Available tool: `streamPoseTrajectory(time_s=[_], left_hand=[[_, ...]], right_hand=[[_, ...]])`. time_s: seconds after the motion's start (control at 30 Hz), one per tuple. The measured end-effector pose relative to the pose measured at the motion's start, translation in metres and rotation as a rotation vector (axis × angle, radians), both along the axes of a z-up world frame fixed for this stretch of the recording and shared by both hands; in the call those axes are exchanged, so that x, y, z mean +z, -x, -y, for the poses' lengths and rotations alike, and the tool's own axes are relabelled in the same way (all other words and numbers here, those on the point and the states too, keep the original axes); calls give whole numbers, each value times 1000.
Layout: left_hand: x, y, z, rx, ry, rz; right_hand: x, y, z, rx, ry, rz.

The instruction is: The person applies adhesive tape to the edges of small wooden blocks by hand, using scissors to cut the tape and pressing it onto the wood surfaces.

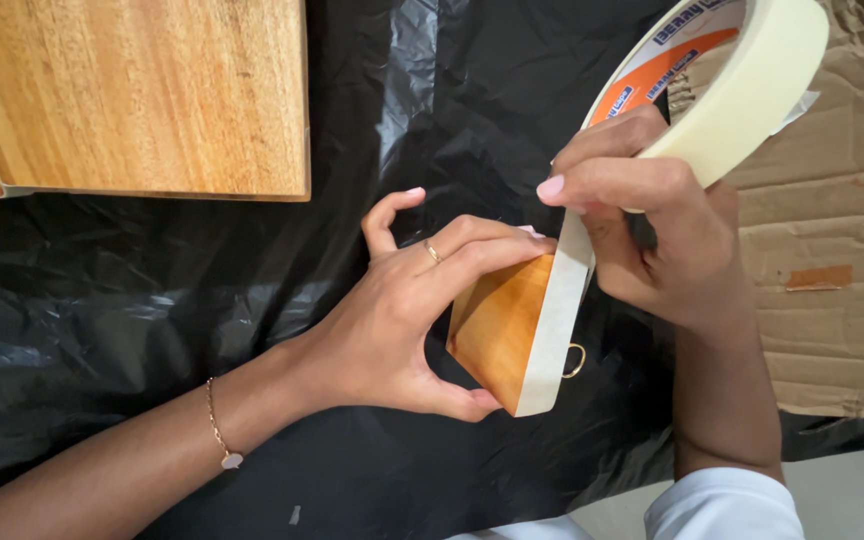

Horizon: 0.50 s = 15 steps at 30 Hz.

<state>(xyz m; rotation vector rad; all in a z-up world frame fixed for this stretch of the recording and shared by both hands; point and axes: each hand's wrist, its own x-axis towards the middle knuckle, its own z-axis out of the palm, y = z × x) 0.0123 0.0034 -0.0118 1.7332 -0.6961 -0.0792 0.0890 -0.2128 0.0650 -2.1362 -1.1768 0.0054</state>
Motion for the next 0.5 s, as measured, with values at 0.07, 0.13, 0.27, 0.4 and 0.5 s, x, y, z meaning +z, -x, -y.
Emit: streamPoseTrajectory(time_s=[0.07,0.13,0.27,0.4,0.5], left_hand=[[0,0,0,0,-1,-1],[0,0,0,1,-2,-2],[1,0,0,-1,0,-2],[1,0,0,-6,5,-15],[0,0,-1,-10,9,-27]], right_hand=[[1,1,-2,-6,6,-3],[2,1,-3,-10,11,-8],[2,1,-4,-3,16,-7],[5,0,-9,10,31,-23],[1,-2,-5,24,14,-107]])
